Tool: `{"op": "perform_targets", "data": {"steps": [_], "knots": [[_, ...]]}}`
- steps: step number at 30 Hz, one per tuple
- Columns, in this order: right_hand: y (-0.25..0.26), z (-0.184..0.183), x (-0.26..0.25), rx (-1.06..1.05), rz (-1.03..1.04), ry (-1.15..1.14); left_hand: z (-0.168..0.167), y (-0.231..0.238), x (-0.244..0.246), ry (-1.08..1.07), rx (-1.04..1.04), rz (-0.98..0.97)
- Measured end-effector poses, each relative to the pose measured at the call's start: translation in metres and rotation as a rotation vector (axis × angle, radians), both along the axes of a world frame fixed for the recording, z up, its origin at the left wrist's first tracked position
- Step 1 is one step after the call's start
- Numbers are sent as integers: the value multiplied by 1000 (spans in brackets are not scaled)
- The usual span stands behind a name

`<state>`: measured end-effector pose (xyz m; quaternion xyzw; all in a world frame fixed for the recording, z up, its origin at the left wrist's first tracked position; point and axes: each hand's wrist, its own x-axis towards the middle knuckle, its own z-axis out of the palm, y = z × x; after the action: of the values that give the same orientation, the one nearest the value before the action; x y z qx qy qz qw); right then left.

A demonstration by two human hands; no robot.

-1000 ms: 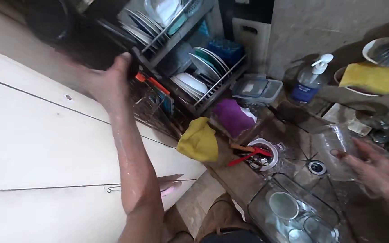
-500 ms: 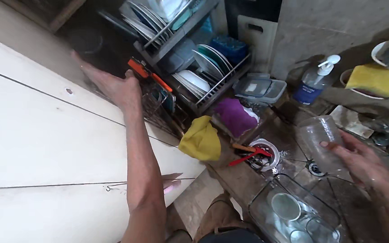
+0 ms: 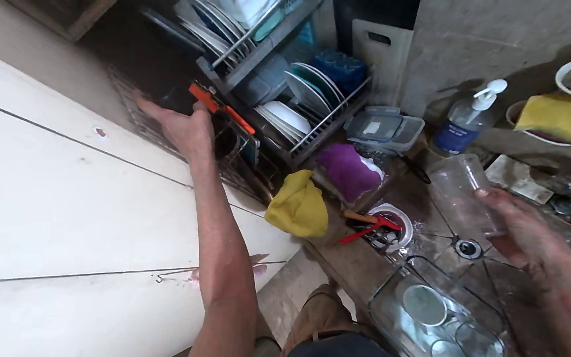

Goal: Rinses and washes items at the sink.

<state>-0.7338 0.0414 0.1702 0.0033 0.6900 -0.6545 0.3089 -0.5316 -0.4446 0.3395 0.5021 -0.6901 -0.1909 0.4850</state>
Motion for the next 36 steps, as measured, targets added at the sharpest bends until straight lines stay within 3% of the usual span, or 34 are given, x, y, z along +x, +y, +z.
{"op": "perform_targets", "data": {"steps": [3, 5, 8, 11, 14, 18, 22, 25, 29, 32, 36], "knots": [[-8, 7, 2, -177, 20, -145, 1, 2, 3, -24, -24, -29], [-16, 17, 6, -232, 151, -107, 4, 9, 6, -77, -116, -77], [-47, 42, 6, -181, 399, 141, 4, 24, 15, -106, -339, -158], [-93, 89, -1, 81, 486, 521, -4, 60, 26, -7, -533, -343], [-138, 145, -10, 150, 447, 806, -34, 111, 49, -17, -484, -520], [-213, 230, -10, 27, 444, 1123, -83, 130, 69, 61, -492, -633], [-300, 277, 5, -172, 374, 1125, -94, 129, 83, 113, -395, -662], [-350, 288, 26, -149, 359, 1063, -79, 110, 93, 135, -420, -626], [-390, 273, 40, -286, 260, 976, -48, 90, 89, 150, -393, -636], [-396, 258, 31, -358, 214, 863, -2, 65, 58, 19, -326, -589], [-368, 232, 6, -387, 78, 713, 62, -15, -7, -71, -199, -295]]}}
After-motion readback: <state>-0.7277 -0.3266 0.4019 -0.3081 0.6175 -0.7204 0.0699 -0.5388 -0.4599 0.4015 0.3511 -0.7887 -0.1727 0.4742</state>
